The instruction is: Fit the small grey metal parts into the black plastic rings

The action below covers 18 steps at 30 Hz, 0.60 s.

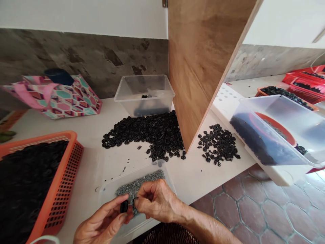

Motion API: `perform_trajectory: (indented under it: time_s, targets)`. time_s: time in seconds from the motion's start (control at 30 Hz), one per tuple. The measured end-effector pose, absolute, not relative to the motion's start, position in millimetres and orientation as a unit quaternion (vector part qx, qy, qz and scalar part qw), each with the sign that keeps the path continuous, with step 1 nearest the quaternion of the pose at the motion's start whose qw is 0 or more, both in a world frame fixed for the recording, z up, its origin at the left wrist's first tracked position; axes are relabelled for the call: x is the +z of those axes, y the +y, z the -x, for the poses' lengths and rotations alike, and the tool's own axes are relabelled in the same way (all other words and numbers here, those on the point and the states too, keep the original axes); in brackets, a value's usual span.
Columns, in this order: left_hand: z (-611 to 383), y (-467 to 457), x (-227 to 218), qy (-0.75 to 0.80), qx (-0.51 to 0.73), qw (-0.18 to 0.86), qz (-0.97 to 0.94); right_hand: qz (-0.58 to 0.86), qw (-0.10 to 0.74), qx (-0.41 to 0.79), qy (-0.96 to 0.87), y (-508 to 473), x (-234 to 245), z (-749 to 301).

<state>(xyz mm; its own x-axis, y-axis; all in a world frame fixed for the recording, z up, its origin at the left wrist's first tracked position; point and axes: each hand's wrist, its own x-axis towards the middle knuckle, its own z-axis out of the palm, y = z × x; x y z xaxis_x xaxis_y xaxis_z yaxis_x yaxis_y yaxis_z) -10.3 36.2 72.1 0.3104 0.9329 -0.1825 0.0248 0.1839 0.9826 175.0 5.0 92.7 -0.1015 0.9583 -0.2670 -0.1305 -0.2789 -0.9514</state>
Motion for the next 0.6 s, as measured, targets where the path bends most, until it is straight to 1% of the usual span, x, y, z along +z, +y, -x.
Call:
perform_trajectory:
  time_s: [0.2,0.6]
  targets:
    - [11.2,36.4,71.7,0.451,0.359,0.634,-0.516,0.506,0.438,0.619,-0.41,3.8,92.9,-175.5]
    - [9.5,34.7,69.5,0.444,0.363,0.633,-0.52,0.52,0.415,0.615,-0.423,4.7,94.5,-176.5]
